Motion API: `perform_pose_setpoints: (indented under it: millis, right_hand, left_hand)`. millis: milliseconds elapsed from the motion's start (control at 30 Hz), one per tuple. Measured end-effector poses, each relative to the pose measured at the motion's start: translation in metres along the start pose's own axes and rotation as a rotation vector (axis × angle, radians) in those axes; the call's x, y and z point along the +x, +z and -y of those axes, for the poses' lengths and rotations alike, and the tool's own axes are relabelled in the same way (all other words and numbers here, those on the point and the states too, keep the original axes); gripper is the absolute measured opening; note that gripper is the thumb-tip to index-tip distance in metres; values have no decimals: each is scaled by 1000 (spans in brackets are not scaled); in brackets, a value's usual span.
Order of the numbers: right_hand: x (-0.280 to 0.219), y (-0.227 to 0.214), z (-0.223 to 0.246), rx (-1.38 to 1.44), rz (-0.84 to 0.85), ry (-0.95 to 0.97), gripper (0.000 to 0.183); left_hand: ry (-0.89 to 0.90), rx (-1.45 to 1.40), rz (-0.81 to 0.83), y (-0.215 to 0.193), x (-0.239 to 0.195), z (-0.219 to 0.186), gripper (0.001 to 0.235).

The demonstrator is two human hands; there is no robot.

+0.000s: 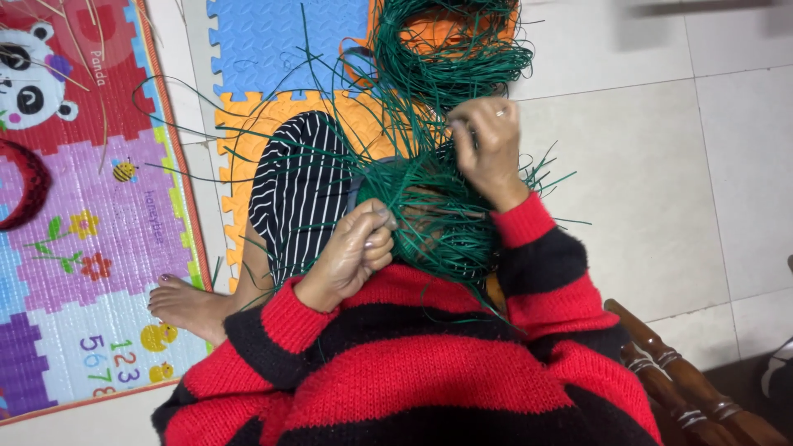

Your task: Weaving green plastic strips together to create a circular or spherical object.

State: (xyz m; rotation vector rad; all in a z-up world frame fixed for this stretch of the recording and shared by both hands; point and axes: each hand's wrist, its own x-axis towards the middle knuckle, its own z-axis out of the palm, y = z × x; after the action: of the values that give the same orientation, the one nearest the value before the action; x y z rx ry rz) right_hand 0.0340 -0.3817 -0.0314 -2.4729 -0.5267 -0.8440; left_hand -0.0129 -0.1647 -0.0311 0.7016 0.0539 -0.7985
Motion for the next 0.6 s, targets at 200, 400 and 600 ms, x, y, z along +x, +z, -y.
perform_pose_setpoints:
  millis: [200, 400, 600]
  right_hand:
    - [-17, -14, -76, -279, 18, 243, 13]
    - [-27, -45, -130, -499, 23, 226, 14]
    - [-21, -71, -153, -619, 11, 189, 16]
  left_hand:
    - [-140, -76, 58, -16, -18, -7, 11]
    - [-151, 17, 68, -27, -35, -11, 12]
    - [-182, 118, 60, -29, -41, -13, 11]
